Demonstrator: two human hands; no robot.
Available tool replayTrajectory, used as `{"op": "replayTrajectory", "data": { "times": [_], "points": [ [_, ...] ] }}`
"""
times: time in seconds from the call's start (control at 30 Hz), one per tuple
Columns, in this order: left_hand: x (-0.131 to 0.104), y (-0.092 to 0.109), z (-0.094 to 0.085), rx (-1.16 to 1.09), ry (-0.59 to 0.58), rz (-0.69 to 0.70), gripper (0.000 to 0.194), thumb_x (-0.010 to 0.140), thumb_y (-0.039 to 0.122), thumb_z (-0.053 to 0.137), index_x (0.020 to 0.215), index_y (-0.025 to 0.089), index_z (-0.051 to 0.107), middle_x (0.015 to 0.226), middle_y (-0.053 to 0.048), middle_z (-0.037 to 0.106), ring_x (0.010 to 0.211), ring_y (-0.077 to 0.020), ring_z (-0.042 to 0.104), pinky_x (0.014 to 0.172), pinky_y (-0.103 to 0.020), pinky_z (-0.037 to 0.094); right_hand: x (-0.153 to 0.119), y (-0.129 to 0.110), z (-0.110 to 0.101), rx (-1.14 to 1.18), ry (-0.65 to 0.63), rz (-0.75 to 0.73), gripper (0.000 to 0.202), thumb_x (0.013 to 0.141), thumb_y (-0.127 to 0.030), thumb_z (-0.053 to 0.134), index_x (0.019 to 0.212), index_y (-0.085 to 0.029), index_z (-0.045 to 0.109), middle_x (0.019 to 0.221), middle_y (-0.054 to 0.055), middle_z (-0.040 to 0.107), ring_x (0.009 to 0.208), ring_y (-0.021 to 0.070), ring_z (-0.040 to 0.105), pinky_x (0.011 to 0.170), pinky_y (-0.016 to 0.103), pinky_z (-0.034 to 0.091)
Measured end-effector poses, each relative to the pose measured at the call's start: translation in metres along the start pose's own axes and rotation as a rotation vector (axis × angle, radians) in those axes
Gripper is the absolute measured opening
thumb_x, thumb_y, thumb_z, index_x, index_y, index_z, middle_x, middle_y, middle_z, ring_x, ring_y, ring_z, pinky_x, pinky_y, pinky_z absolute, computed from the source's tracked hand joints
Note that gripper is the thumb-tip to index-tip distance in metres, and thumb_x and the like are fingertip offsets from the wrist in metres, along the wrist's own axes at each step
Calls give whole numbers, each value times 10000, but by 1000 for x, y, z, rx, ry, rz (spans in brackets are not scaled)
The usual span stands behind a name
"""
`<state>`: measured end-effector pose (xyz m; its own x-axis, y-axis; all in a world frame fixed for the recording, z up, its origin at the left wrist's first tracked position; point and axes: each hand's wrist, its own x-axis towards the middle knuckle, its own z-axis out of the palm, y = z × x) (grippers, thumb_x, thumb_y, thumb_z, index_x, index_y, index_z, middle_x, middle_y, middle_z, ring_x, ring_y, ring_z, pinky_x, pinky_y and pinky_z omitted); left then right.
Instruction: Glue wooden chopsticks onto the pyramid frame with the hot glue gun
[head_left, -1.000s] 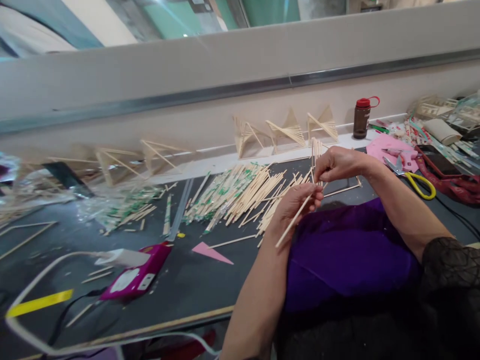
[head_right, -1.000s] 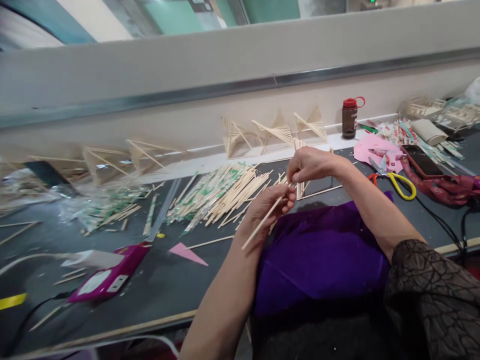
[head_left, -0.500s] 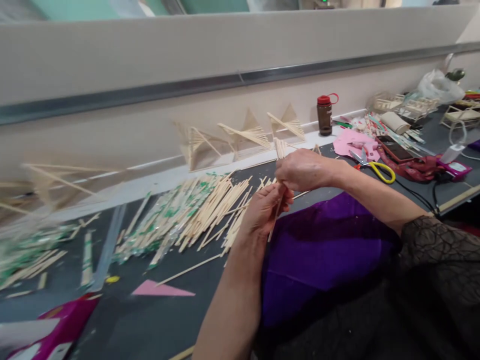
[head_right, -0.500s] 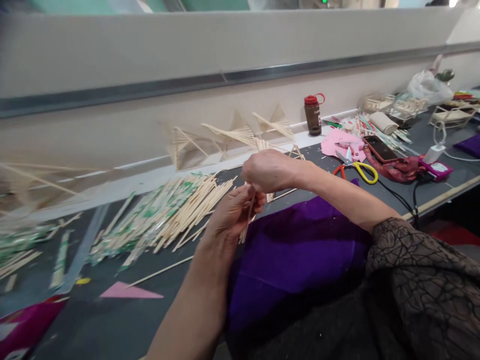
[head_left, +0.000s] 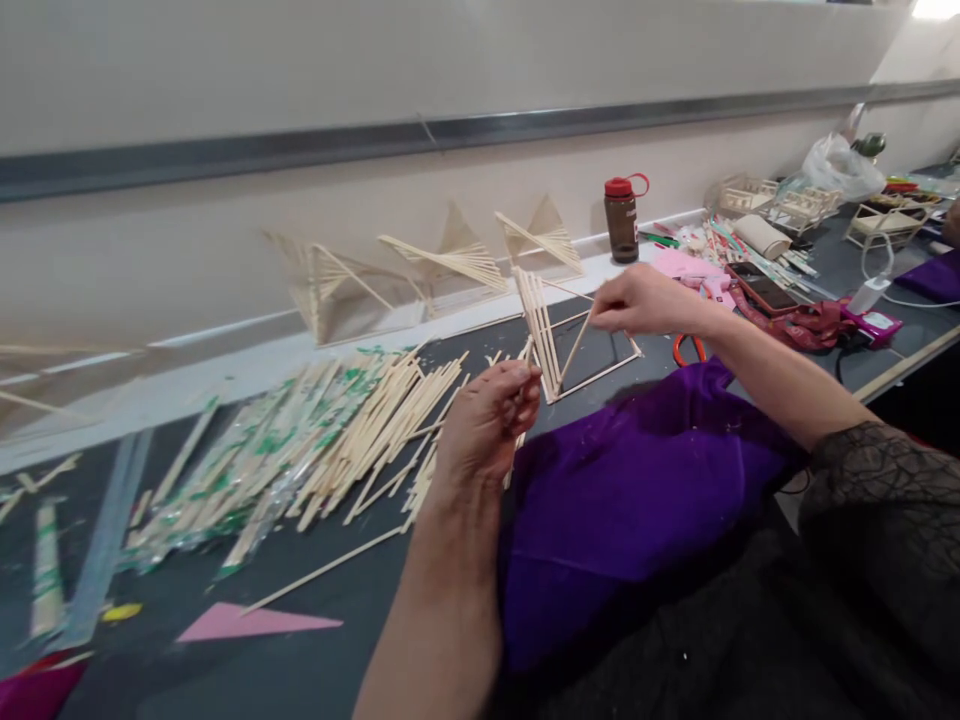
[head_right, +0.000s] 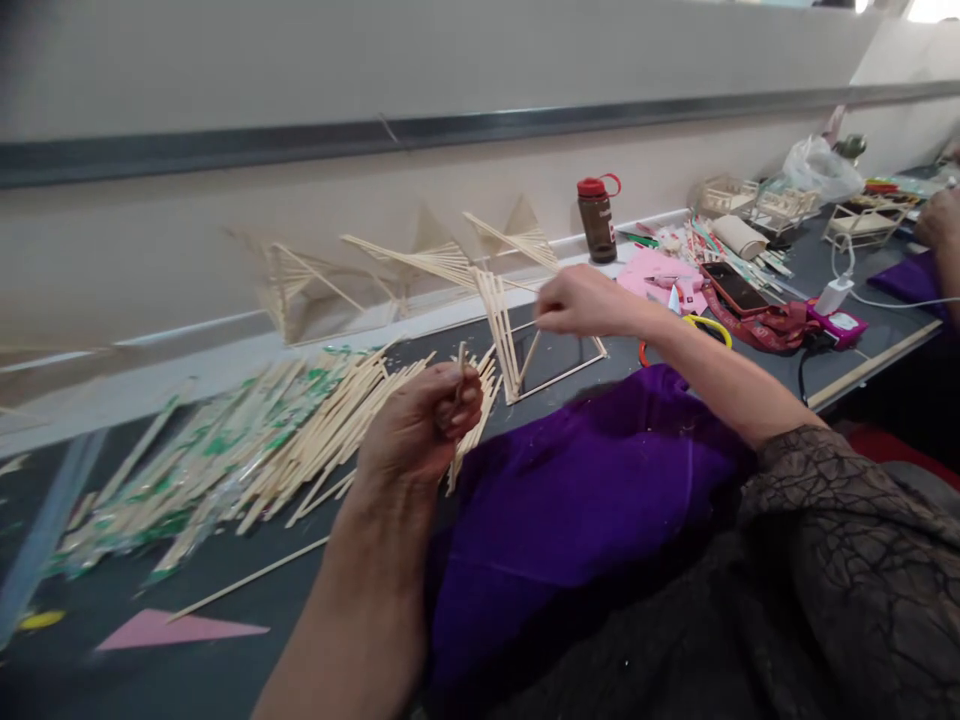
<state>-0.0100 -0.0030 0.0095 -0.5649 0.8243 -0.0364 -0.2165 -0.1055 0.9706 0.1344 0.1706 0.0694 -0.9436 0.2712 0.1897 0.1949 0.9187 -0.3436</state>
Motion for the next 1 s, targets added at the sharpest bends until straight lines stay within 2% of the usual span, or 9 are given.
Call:
{"op": "replayTrajectory", "data": {
  "times": [0.07,0.17,0.3,0.4,0.57,0.67,0.73,0.9,1.0],
  "points": [
    [-1,-1,2,2,16,4,137,535,256,712,584,151,640,479,36,473,371,-31,327,336,-154,181,-24,34,-6,-198,-23,187,266,866,-167,514,870,-81,765,787,87,716,727,162,612,708,268,391],
    [-2,-3,3,16,14,-8,137,532,256,716,599,151,659,493,28,509,360,-37,354,333,-157,186,-63,82,-4,-532,-95,533,369,920,-217,449,1005,-80,781,1019,188,745,923,272,673,740,329,427],
    [-2,-5,6,30,17,-29,159,513,258,735,607,147,672,499,26,535,355,-38,370,334,-154,197,-98,113,15,-572,-190,791,412,926,-355,519,1101,-74,764,1073,236,735,1013,339,687,746,375,476],
    [-2,-6,8,42,38,-38,157,498,254,734,594,148,669,487,26,539,351,-38,368,333,-154,199,-103,114,29,-554,-162,795,456,924,-424,536,1110,-72,759,1080,258,727,1028,359,689,752,393,490],
    [-2,-6,9,68,45,-25,161,496,256,738,596,146,675,487,27,540,351,-40,376,332,-156,207,-98,109,33,-480,-71,766,331,899,-212,522,1078,-52,749,1051,294,721,1002,353,689,747,389,453],
    [-2,-7,9,74,48,-6,154,518,260,733,605,149,672,498,26,543,357,-40,380,338,-155,212,-100,105,26,-500,23,776,349,926,-216,477,1094,-30,720,1029,300,716,982,360,688,744,392,435],
    [-1,-8,8,69,62,6,153,530,266,732,612,152,670,505,27,545,360,-40,381,342,-156,213,-101,103,18,-531,135,786,382,964,-272,435,1119,-34,690,1037,283,713,965,360,687,734,390,434],
    [-1,-7,8,17,109,22,194,525,291,746,629,151,664,509,32,538,384,-40,390,356,-153,216,-89,95,-12,-468,614,815,326,953,-277,413,1094,-104,651,1032,191,704,937,283,657,782,372,448],
    [0,-5,5,-13,136,34,229,515,312,763,637,148,659,504,39,534,385,-36,381,356,-153,212,-68,79,-26,-305,755,669,299,922,-207,400,1090,-110,627,1014,182,688,921,235,622,820,356,445]
  ]
}}
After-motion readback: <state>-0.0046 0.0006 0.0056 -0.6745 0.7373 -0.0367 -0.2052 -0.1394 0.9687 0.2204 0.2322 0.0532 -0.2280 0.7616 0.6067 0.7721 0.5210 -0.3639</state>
